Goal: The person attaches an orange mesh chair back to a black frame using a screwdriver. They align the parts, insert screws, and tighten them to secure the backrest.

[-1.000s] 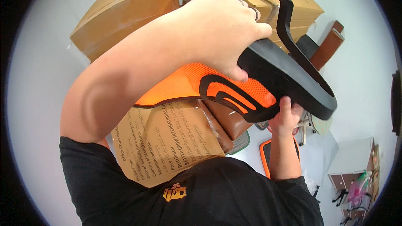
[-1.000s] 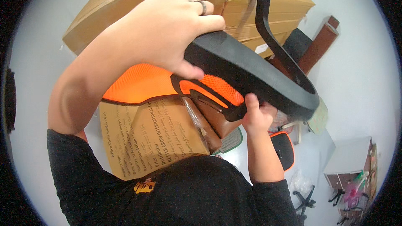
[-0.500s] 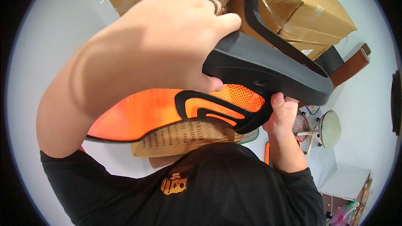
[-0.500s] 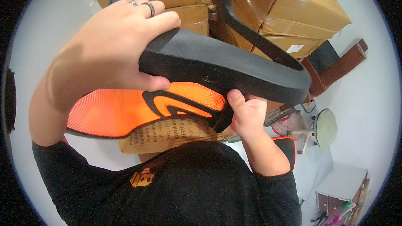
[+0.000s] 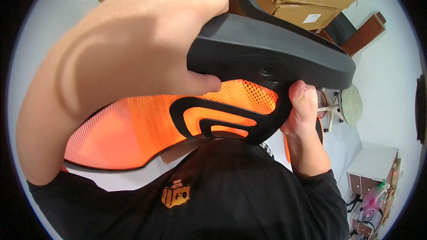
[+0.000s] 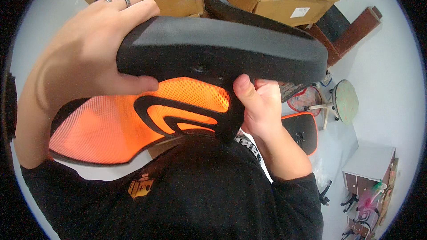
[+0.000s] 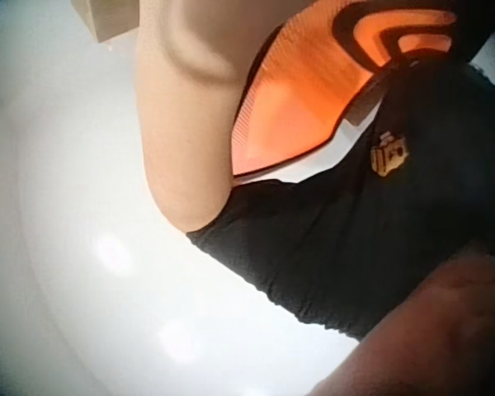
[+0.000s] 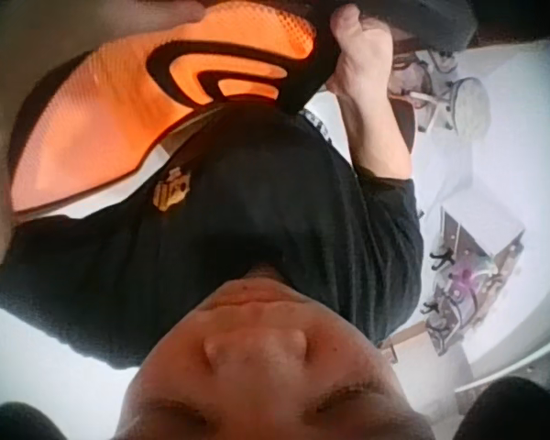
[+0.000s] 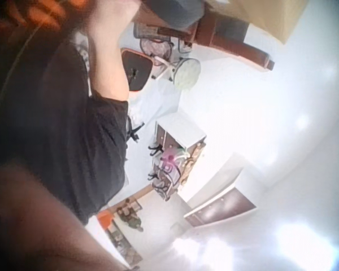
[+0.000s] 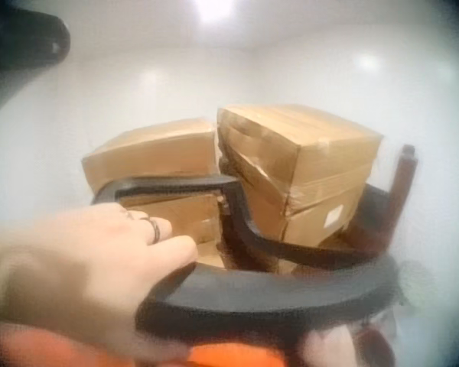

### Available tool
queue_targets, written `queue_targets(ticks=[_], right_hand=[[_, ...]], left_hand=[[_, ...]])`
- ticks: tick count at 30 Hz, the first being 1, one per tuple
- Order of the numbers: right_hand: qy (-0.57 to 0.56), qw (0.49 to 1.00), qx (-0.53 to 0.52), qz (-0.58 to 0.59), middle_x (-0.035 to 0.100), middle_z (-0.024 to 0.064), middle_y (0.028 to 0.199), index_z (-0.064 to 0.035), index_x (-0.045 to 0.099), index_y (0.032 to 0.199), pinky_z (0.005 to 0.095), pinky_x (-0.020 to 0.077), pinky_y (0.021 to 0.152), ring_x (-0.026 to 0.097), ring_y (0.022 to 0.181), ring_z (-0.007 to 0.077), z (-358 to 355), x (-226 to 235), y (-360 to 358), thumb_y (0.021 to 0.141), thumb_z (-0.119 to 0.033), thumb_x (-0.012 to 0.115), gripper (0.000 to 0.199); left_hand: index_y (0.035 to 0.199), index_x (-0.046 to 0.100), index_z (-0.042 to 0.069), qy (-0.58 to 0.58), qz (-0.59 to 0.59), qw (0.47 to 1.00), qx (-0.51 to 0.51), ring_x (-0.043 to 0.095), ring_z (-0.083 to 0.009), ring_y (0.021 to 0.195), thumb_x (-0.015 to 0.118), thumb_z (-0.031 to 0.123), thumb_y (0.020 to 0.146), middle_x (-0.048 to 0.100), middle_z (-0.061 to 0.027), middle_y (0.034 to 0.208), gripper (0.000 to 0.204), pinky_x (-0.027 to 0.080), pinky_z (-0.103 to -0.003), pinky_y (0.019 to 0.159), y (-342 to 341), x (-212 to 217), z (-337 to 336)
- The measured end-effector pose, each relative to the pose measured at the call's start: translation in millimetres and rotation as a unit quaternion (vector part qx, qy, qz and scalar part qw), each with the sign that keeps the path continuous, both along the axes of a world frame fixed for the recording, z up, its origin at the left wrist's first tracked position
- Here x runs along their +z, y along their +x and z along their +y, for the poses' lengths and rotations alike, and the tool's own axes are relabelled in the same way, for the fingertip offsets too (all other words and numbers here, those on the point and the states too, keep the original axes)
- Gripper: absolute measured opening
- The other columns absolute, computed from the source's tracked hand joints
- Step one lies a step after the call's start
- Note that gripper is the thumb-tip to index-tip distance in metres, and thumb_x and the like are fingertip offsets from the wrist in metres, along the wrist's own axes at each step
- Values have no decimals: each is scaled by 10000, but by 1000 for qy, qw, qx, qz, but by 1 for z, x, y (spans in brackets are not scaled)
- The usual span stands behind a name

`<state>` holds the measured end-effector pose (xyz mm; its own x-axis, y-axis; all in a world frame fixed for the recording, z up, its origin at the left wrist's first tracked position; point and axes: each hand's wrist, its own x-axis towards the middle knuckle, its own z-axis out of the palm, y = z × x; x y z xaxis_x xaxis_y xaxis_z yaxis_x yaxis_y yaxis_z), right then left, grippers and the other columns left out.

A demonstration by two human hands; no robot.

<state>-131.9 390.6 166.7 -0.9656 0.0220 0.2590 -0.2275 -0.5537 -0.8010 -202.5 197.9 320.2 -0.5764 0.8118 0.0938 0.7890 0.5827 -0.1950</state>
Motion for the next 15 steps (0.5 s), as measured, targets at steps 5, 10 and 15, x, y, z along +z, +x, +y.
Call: queue_targets(ticks=[5, 10, 15], right_hand=[[-45, 998, 29, 14, 585, 137, 1040, 65, 505, 1099, 325, 455, 820, 571, 933, 215, 43, -9, -19, 795, -320, 640, 508], [-86, 993, 78, -1, 566, 129, 1084, 49, 495, 1114, 331, 425, 867, 543, 983, 208, 85, -20, -23, 795, -284, 645, 485], [-121, 982, 112, -87, 577, 117, 1066, 40, 505, 1108, 322, 436, 849, 556, 947, 196, 118, -82, -39, 809, -198, 633, 403]], left_hand=[[1016, 494, 47, 10, -61, 998, 26, 511, -323, 878, 758, 269, 530, 537, -142, 910, 596, 406, -378, 782, -14, -3, 45], [1001, 495, 47, -62, -55, 993, 85, 511, -324, 871, 764, 298, 531, 531, -135, 893, 598, 405, -379, 770, -3, 4, 96], [981, 496, 37, -92, -80, 991, 62, 520, -322, 841, 776, 351, 521, 528, -151, 867, 624, 410, -374, 743, -34, -57, 123]])
